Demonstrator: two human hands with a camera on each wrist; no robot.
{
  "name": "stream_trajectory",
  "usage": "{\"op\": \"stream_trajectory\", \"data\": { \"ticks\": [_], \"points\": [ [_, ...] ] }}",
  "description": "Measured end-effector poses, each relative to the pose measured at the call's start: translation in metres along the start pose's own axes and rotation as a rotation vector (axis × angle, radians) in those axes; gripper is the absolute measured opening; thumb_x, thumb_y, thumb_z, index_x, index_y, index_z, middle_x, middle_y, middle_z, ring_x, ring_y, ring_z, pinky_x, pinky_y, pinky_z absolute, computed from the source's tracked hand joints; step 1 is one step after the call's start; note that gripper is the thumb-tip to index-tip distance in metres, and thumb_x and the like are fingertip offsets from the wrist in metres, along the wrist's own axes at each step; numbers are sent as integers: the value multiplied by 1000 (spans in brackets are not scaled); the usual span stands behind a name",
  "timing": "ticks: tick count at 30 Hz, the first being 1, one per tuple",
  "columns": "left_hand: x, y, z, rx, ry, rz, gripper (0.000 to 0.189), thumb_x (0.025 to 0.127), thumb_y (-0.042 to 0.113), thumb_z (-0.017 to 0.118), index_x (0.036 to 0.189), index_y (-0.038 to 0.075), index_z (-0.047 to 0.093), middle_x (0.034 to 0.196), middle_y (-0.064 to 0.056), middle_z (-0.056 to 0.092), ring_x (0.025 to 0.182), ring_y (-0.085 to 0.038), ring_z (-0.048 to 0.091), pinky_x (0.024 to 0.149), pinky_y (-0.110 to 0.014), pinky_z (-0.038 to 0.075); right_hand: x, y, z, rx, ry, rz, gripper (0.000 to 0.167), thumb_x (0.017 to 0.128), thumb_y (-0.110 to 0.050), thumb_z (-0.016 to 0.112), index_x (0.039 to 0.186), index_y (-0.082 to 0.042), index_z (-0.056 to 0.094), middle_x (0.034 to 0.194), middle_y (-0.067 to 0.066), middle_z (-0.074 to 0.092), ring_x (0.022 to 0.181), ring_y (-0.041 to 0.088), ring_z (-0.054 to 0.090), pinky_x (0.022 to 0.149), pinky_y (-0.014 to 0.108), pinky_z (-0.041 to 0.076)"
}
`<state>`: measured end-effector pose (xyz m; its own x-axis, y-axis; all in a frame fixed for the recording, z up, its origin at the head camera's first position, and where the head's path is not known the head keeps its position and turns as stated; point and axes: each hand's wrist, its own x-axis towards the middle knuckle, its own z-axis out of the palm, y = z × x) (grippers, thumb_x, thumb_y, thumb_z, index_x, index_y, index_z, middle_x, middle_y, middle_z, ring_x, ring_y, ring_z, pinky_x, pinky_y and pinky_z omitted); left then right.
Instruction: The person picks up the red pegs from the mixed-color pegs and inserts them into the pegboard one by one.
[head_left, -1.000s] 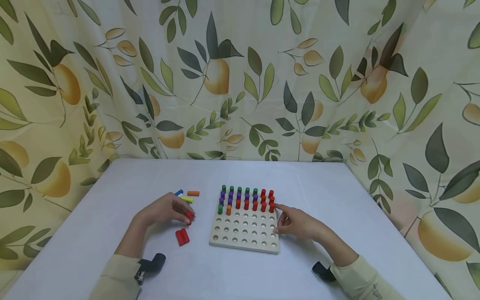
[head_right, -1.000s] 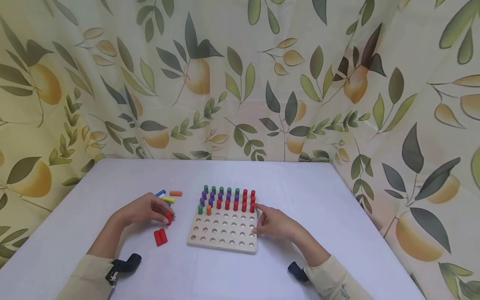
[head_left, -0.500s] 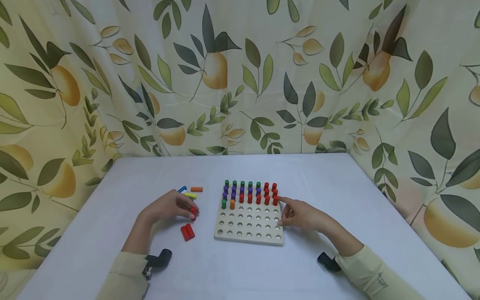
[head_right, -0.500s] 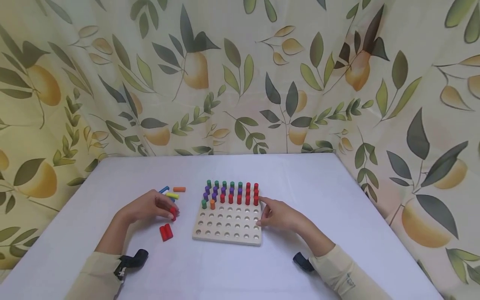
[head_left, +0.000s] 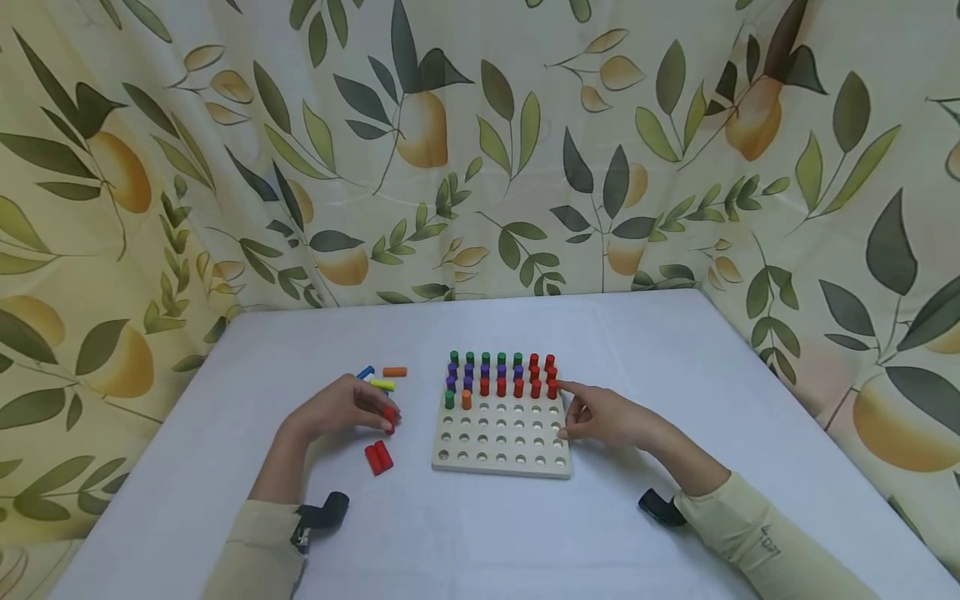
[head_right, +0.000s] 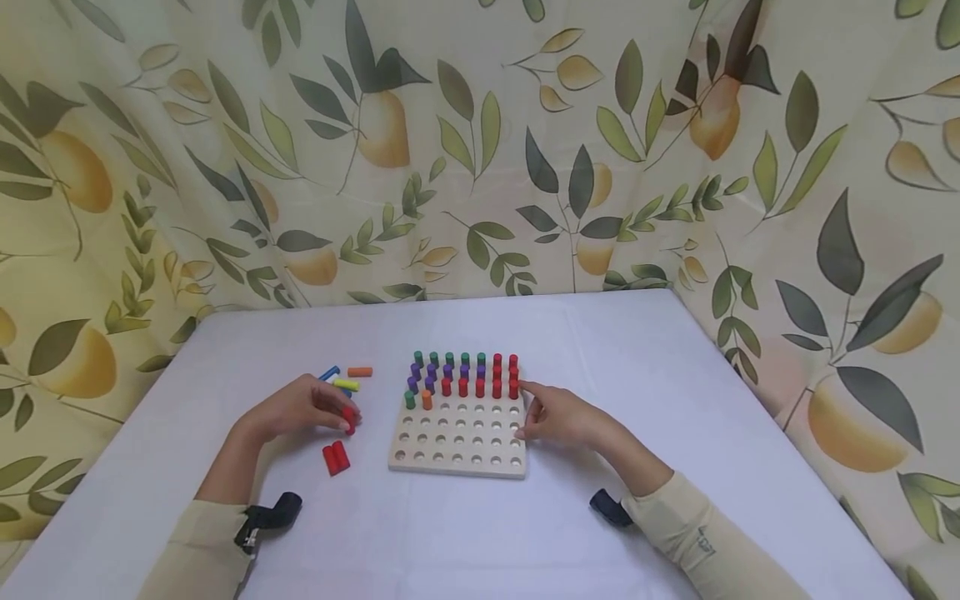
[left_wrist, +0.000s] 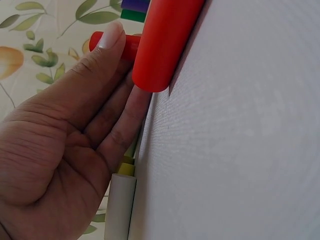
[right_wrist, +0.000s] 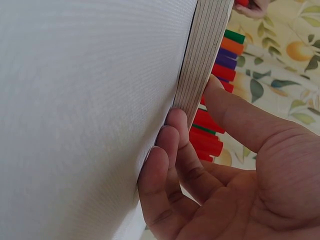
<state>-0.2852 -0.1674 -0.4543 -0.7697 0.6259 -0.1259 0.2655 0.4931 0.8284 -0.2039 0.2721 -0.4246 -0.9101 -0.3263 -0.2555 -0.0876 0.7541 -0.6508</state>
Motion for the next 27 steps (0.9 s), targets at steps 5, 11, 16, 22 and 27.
{"op": "stream_trajectory", "data": {
  "ticks": [5,11,16,22,27],
  "points": [
    [2,1,1,7,12,-13,22,86,13,86,107,15,81,100,0,77,98,-18,72,98,-45,52,0,1,-4,-6,-8,-6,86,91,-22,83,157,4,33,90,2,60,83,19,56,69,35,47],
    [7,3,2,5,27,-6,21,86,11,86,106,18,82,101,2,77,102,-19,69,98,-42,51,1,2,-12,-24,-4,10,86,90,-22,83,157,3,34,91,3,60,84,20,56,69,36,47],
    [7,4,2,16,41,-36,20,87,13,85,106,16,82,101,2,77,104,-19,67,97,-41,51,1,3,-13,4,-9,13,87,90,-20,83,157,4,33,91,4,60,83,20,56,69,36,47],
    [6,3,2,18,32,-32,20,87,12,85,106,16,82,101,1,77,103,-19,69,96,-40,52,1,3,-8,9,3,10,86,90,-19,83,157,4,34,90,3,61,82,19,56,71,35,46],
    [2,4,1,40,15,-22,21,87,15,85,108,15,81,99,2,77,98,-18,70,94,-41,53,1,4,0,37,8,22,87,89,-20,84,157,3,34,88,3,61,82,19,57,71,35,46]
  ]
}}
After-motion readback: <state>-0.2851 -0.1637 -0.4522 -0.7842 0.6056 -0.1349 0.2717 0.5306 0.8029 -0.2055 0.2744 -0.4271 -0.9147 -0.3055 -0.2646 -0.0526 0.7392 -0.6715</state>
